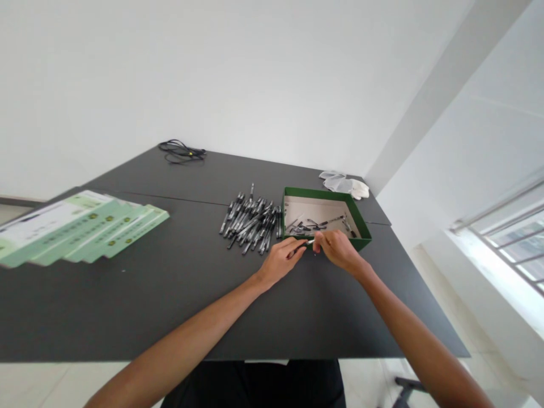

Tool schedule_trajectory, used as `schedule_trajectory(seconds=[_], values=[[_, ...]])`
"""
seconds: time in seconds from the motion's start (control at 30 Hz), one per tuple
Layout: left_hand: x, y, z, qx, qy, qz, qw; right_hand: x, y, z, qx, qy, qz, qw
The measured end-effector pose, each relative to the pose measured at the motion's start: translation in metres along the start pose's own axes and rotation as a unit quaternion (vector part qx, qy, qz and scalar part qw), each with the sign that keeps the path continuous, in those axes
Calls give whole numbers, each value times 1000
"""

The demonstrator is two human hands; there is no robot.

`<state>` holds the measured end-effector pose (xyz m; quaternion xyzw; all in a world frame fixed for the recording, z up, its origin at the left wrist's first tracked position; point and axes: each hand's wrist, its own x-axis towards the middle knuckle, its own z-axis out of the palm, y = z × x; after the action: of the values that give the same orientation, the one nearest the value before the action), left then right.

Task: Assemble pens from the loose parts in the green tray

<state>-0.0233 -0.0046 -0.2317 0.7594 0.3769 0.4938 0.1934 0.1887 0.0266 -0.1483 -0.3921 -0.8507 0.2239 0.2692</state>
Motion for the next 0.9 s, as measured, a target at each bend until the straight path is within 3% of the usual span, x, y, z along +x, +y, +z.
schedule_trajectory(seconds=[0.07,0.17,0.23,0.47,0.73,0.9], values=[[0,0,0,-13,13,-11,1000,-3,0,9,120,34,32,992],[1,1,0,-28,29,-25,999,-11,-3,28,325,92,79,938],[1,1,0,-37,36,-28,998,-16,-6,43,397,104,96,907],[1,6,-2,-54,57,-45,996,-23,-19,74,450,145,96,876],[1,8,-2,-46,77,-46,995,-25,-25,75,507,166,101,840],[2,3,-1,-55,110,-29,992,-26,-27,78,513,135,78,844]])
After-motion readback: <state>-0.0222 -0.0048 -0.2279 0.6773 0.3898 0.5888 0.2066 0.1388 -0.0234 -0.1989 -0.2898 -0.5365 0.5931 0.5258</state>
